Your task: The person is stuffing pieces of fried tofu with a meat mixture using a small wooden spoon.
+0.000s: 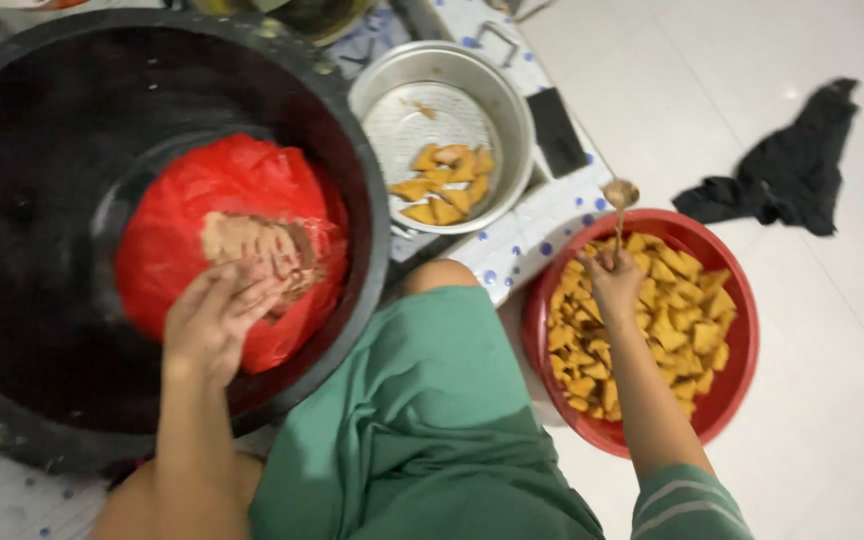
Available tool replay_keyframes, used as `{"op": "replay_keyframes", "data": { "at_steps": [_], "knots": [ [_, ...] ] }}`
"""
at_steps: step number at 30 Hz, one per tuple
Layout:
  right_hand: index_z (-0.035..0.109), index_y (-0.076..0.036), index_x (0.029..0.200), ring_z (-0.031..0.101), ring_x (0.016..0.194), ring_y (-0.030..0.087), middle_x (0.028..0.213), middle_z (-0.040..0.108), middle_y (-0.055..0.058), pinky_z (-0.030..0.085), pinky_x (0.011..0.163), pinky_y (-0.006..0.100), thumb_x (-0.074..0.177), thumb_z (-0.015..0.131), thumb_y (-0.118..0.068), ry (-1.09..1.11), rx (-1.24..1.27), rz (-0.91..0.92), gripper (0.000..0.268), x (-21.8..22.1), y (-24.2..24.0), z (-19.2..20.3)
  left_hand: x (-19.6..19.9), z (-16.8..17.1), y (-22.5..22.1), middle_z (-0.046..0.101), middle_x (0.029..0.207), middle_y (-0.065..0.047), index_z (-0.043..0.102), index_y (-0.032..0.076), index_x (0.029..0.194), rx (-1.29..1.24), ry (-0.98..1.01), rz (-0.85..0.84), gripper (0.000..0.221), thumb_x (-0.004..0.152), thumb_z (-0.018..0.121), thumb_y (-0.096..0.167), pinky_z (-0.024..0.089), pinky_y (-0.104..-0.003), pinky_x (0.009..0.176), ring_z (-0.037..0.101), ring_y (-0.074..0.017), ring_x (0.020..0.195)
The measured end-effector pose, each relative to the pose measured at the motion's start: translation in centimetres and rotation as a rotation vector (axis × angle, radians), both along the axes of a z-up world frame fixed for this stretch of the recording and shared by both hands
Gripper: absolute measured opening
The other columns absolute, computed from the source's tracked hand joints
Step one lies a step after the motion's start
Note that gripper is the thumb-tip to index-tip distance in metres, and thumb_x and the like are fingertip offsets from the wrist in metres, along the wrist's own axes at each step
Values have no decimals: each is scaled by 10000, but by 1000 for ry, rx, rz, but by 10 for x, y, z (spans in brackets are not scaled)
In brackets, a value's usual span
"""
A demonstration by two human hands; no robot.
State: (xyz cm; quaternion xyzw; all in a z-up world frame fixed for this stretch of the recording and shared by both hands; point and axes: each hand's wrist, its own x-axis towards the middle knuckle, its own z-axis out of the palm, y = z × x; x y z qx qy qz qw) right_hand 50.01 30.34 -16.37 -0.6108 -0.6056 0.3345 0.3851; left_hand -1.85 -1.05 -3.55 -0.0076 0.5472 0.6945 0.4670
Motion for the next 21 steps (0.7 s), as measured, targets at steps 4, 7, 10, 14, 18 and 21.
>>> {"op": "replay_keyframes", "data": {
  "at_steps": [4,7,10,14,18,21],
  "knots": [
    [506,-165,725,604,567,235,674,637,61,473,495,353,800,896,-200,-298,-178,-181,399,138,-6,-71,-7,-13,-11,716,1115,-167,637,111,1100,72,68,-50,75,1077,589,164,552,-643,997,731,-350,1068],
    [351,-96,1195,454,686,216,699,456,15,442,698,385,935,605,-172,374,-302,-524,370,121,-20,-55,6,25,-8,714,1127,-131,649,112,1096,35,91,-52,83,1062,594,164,585,-527,1006,719,-296,1068],
    [141,-93,1198,138,653,165,703,172,2,256,684,387,1049,313,-24,1003,-379,-676,238,78,-53,5,17,50,-4,714,1137,-116,660,96,1116,-43,84,-39,124,1041,606,177,610,-409,1005,712,-251,1072],
    [136,-63,835,33,787,158,826,86,6,169,699,433,849,384,182,1141,-244,-738,349,80,-50,-7,20,50,-6,698,1181,-133,647,108,1158,-39,30,-52,164,1045,587,212,571,-438,1089,695,-287,1165],
    [404,-71,1502,141,695,119,722,180,-29,372,1174,648,1010,374,33,955,-258,-700,504,61,-45,8,23,46,-6,686,1205,-131,633,128,1154,-36,11,-62,146,1063,561,217,558,-459,1115,681,-282,1190],
    [417,-102,1259,222,809,119,890,252,-23,520,1071,684,1017,454,50,763,-354,-682,289,55,-44,2,25,45,-6,672,1217,-171,599,80,1236,-15,4,-45,226,1052,550,201,552,-486,1102,671,-313,1188]
  ]
}}
